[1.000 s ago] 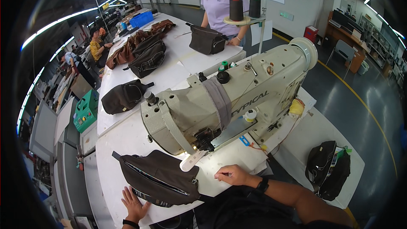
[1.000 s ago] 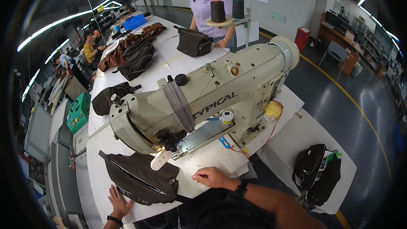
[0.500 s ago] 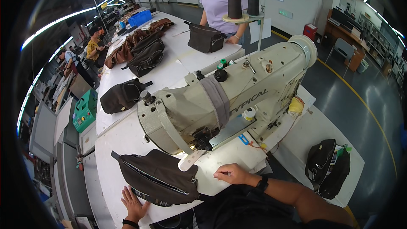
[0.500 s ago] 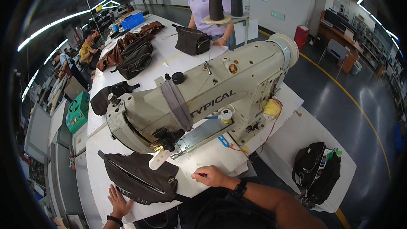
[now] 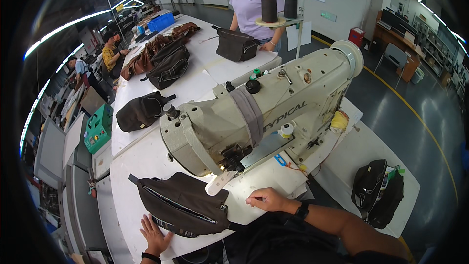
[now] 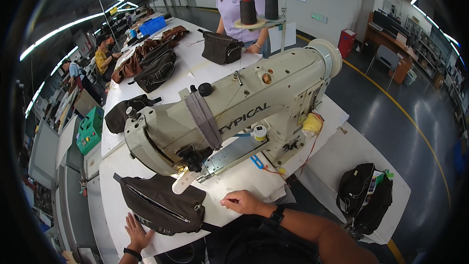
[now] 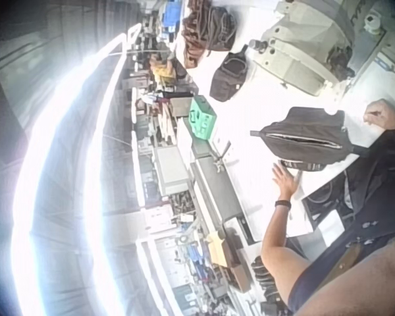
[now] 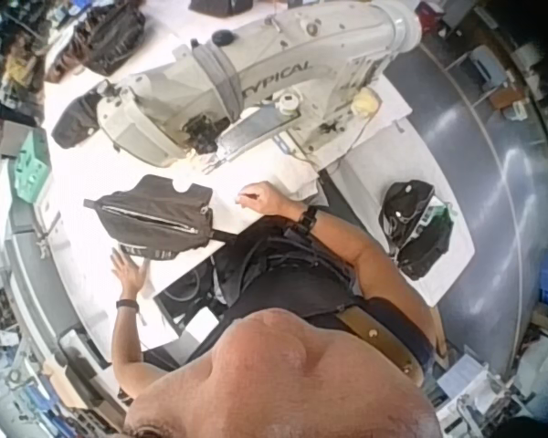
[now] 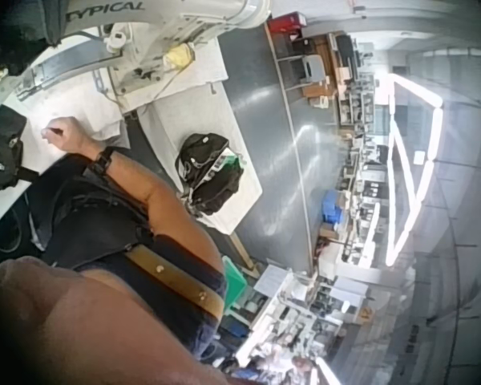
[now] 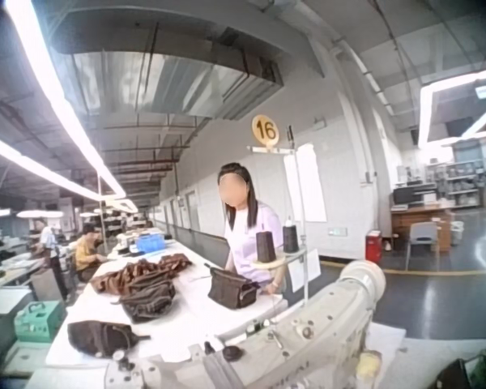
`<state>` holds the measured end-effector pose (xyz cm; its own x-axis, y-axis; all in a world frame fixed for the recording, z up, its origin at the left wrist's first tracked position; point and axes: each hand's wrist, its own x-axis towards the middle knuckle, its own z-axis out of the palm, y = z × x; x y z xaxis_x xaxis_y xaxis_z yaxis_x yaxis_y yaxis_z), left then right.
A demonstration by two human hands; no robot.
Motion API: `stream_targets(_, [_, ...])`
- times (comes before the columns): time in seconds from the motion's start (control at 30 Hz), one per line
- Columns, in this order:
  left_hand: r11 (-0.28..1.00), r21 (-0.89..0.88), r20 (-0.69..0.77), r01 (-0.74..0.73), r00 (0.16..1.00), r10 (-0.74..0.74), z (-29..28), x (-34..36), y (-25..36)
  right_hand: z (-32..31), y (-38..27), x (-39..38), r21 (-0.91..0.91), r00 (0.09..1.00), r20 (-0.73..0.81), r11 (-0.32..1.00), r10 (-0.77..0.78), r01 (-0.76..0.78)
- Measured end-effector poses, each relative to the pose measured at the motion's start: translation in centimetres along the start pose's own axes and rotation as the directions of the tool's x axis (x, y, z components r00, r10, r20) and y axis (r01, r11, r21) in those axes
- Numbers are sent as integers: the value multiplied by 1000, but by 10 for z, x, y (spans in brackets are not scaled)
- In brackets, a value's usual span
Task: Sewing and inspecting a leather bag using a sewing machine in a workshop.
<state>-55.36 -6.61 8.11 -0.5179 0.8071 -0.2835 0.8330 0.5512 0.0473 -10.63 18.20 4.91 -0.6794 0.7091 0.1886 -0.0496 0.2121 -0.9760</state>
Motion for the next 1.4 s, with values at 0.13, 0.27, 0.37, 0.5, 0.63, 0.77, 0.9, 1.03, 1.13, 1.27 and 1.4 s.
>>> stream_targets(0.13, [1000, 4, 29, 6, 1000, -6, -5, -2, 5, -1, -2, -1, -4, 1000, -8, 1000, 4, -4])
stream_targets(0.27, [1000, 5, 26, 6, 1000, -6, -4, -3, 4, 0, -2, -1, 0, 1000, -14, 1000, 4, -4])
stream_targets(0.37, [1000, 1, 22, 1, 1000, -1, -5, -3, 5, -1, -2, -1, -18, 1000, -5, 1000, 18, -18])
stream_targets(0.5, [1000, -1, 28, 4, 1000, -4, -6, -2, 5, -1, -3, 0, -23, 1000, -2, 1000, 17, -17])
stream_targets(0.63, [1000, 0, 32, 4, 999, -4, -6, -3, 4, 0, -1, 0, -7, 1000, 2, 1000, 21, -21])
stream_targets(0.77, [1000, 3, 23, 0, 1000, 0, -4, -2, 4, 0, -1, -1, 11, 1000, -14, 1000, 4, -4])
stream_targets(0.9, [1000, 4, 26, -1, 1000, 1, -2, -2, 2, 0, 0, -1, -1, 1000, -9, 1000, 9, -9])
stream_targets(1.03, [1000, 2, 17, -9, 1000, 9, 0, -1, -1, 0, 0, -1, -3, 1000, -7, 1000, 9, -9])
stream_targets(1.13, [1000, 5, 17, -7, 1000, 7, 0, -1, 0, 0, -3, -1, 0, 1000, -11, 1000, 15, -15])
stream_targets(1.27, [1000, 6, 15, 0, 1000, 0, -3, -2, 2, 0, -5, -1, -8, 1000, -17, 1000, 24, -24])
stream_targets(1.4, [1000, 14, -17, -21, 1000, 21, 3, 5, -3, -2, -5, -1, -20, 999, -26, 1000, 18, -18])
